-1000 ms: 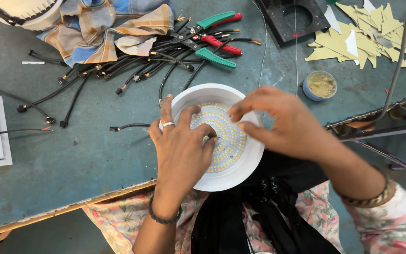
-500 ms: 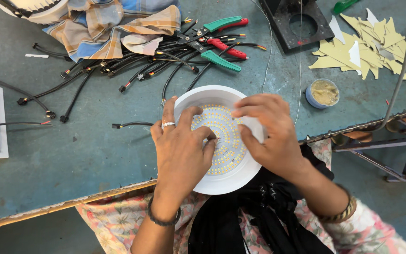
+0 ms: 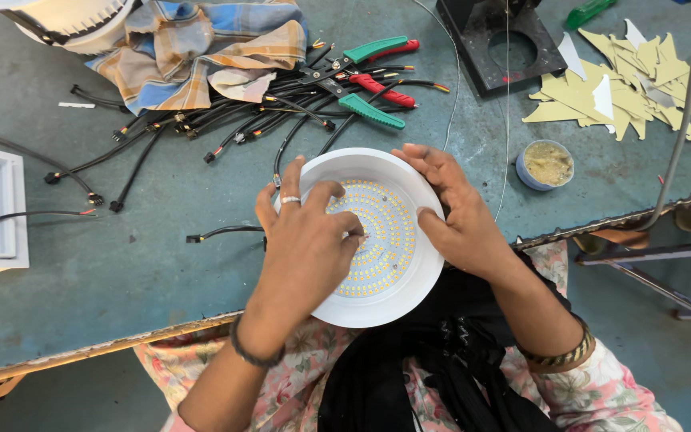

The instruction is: The person solders wire connections onto a round LED light panel set in a white housing, holding the panel steady with one hand while applying a blue soldering iron to the board with the other. They briefly write in a notebook, resume soldering, and hand the finished panel aside while another person trims wires with pliers.

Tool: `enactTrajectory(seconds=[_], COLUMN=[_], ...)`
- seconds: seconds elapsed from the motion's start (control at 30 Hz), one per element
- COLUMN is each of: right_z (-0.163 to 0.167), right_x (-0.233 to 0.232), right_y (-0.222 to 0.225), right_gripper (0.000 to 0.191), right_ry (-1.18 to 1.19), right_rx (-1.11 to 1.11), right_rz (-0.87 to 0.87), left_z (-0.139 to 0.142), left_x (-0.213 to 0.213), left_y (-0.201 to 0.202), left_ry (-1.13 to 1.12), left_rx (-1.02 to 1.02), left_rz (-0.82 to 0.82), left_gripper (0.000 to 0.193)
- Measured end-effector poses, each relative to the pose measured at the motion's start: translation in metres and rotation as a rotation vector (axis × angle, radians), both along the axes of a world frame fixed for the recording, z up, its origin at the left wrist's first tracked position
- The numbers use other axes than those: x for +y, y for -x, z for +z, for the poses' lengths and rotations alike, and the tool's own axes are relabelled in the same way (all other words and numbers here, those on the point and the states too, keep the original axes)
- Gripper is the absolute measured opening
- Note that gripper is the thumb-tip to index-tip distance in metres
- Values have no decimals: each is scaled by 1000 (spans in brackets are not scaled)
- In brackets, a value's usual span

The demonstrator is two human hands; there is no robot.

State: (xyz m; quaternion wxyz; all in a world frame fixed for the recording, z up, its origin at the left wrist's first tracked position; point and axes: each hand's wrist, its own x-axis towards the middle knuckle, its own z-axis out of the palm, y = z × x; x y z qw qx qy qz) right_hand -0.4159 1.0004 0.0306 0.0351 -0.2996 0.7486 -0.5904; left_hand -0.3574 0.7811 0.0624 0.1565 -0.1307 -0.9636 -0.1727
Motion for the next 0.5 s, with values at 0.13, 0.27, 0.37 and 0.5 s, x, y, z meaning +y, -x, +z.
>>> enactTrajectory(seconds=[0.13,0.27,0.37,0.5], right_z=[4,4,-4,-23], right_x=[23,72,105,122], right_y=[-11,-10,1,18], right_gripper=[62,72,95,111], right_ry=[126,-79,-419,-557], right_rx=[11,265,246,188], right_rz=[-139,-683,-812,-727], left_z=[1,-6,-16,-28], left_x=[-4,-5,-7,-13], left_y=[4,1,4,9], left_ry=[-16,-16,19,52], left_rx=[3,-16,-40,57], left_rz=[-30,12,73,50], left_gripper=[7,8,12,9])
